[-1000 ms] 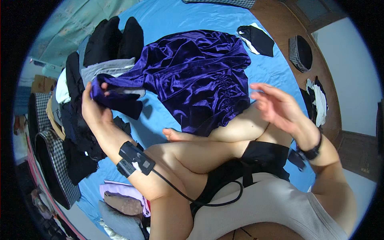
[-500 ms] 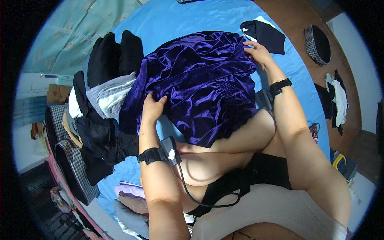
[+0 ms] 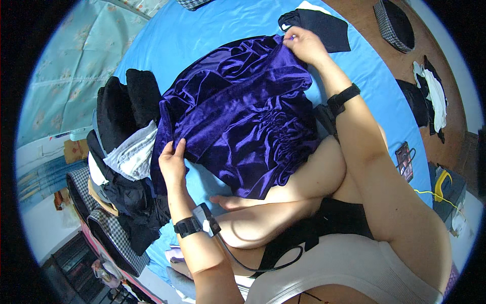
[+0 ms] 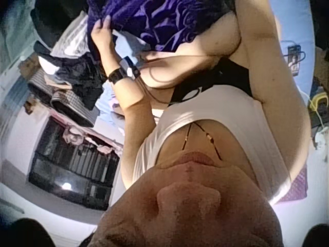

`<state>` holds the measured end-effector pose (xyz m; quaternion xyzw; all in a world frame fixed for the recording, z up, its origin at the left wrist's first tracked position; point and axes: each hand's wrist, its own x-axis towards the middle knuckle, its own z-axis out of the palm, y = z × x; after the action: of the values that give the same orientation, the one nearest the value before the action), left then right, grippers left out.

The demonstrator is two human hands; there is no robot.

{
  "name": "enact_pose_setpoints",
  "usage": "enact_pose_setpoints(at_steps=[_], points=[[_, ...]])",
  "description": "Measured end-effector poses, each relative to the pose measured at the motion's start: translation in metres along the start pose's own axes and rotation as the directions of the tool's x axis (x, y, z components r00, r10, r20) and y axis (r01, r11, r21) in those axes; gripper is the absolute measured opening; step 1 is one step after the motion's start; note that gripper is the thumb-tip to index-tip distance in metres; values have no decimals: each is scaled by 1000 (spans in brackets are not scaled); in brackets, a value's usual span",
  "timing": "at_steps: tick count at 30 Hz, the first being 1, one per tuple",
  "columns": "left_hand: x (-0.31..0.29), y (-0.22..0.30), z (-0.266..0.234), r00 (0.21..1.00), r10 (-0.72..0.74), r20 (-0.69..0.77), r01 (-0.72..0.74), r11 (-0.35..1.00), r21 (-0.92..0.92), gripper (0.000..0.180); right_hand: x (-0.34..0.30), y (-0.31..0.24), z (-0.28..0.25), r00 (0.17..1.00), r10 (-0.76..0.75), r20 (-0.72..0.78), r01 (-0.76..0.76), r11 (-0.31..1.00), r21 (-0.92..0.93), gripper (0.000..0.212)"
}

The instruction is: The recorder is sitting on a bed and folding various items of clothing from a pile.

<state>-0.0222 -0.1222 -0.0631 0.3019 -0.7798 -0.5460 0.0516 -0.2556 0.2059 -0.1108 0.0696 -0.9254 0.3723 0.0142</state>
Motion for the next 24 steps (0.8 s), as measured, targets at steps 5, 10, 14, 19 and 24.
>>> enact_pose_setpoints(at_steps=[5,10,14,19,24], points=[[12,-23,-1,997,-77,12,76,997,32,13,4,6,-5,978,207,1,-181,852,490,16],[21,-36,10,995,-102,16,100,990,100,12,-3,-1,27,992,-126,18,113,936,333,47],[21,-30,-1,976,-187,-110,167,971,-172,8,-11,-14,15,931,-206,302,144,966,215,40],[24,-20,-6,950,-290,-118,227,897,-379,19,-26,-25,-5,820,-121,560,188,980,-64,25],[17,-1,-5,931,-300,-208,211,907,-364,22,-30,-41,-32,637,-137,759,166,985,39,11]])
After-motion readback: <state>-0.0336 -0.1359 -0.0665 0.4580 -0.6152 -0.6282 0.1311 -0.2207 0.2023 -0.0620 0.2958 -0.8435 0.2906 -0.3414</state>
